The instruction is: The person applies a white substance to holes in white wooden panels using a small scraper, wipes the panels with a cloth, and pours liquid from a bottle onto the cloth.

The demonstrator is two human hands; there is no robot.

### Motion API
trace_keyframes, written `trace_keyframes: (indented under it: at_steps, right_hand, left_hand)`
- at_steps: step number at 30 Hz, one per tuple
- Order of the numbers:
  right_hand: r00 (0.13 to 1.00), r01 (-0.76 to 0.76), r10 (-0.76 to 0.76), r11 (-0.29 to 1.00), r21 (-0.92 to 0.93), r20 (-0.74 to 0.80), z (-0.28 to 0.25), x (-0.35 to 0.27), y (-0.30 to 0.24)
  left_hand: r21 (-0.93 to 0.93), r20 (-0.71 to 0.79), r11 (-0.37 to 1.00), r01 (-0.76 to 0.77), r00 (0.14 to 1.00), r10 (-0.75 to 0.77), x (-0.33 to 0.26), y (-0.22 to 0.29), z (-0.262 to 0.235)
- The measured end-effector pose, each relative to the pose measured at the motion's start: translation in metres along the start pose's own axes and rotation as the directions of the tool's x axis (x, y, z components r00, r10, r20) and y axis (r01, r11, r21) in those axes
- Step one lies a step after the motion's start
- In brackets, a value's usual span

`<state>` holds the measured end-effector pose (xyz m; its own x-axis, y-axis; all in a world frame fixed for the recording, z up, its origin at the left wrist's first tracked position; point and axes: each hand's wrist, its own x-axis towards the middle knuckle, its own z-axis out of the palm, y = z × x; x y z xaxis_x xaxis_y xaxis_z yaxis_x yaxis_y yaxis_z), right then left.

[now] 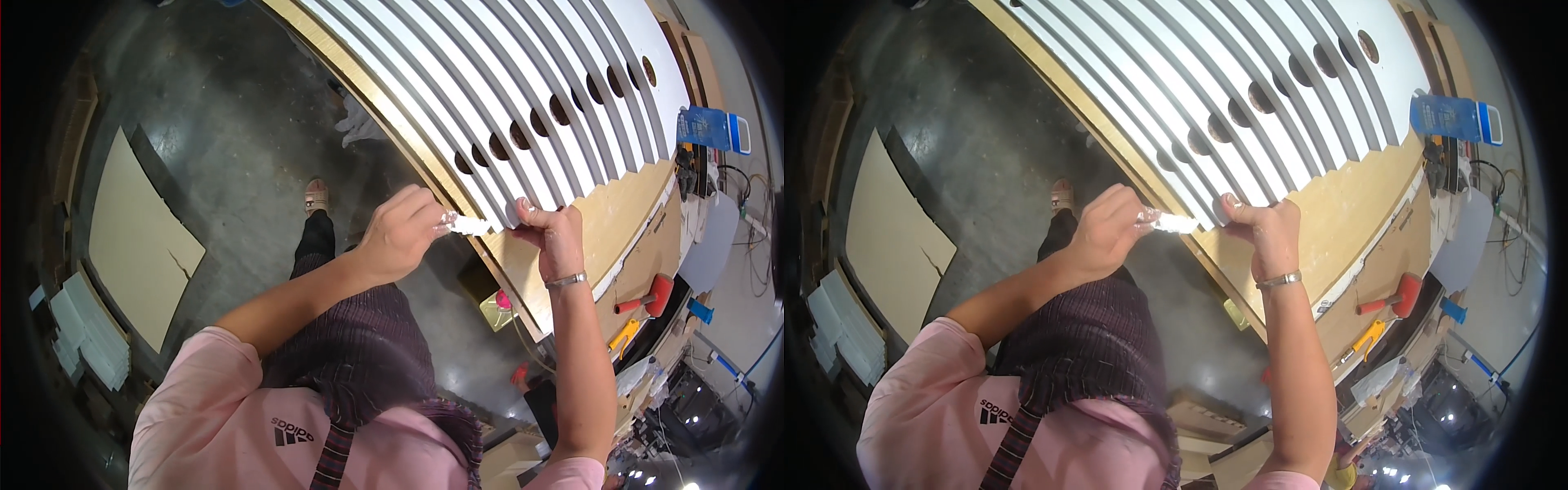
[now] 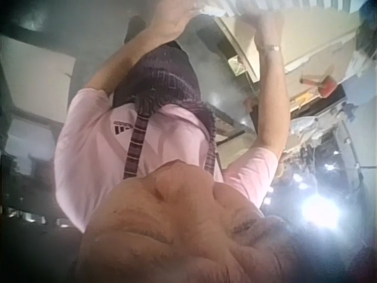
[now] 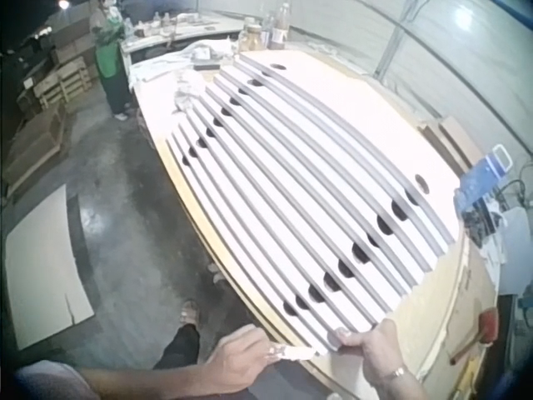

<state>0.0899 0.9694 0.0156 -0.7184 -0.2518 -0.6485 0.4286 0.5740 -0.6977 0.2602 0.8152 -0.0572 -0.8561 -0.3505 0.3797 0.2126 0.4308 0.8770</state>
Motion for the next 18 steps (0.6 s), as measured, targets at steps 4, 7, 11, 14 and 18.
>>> trace_keyframes:
  at_steps: [4, 7, 11, 14, 18]
  right_hand:
    - [1.000, 0.005, -0.004, 0.999, 0.049, -0.023, 0.006, -0.004, -0.007]
    - [0.998, 0.020, -0.014, 0.995, 0.102, -0.059, 0.010, -0.005, -0.009]
    - [0.998, 0.032, -0.026, 0.995, 0.095, -0.060, 0.009, -0.003, -0.006]
    - [0.998, 0.038, -0.032, 0.992, 0.116, -0.055, 0.009, -0.006, -0.007]
    - [1.000, 0.021, -0.021, 1.000, 0.013, 0.001, 0.003, -0.001, -0.002]
  left_hand:
    - [0.020, -0.060, 0.999, -0.040, 0.997, 0.041, 0.005, 0.005, 0.008]
    - [-0.003, 0.043, 1.000, -0.031, 0.999, 0.031, 0.001, 0.005, 0.015]
    - [0.080, 0.017, 0.997, -0.023, 1.000, 0.022, 0.004, 0.003, 0.012]
    - [0.012, 0.012, 1.000, -0.016, 1.000, 0.016, 0.005, 0.006, 0.012]
    - [0.043, -0.022, 0.999, 0.003, 1.000, -0.002, 0.007, 0.001, 0.007]
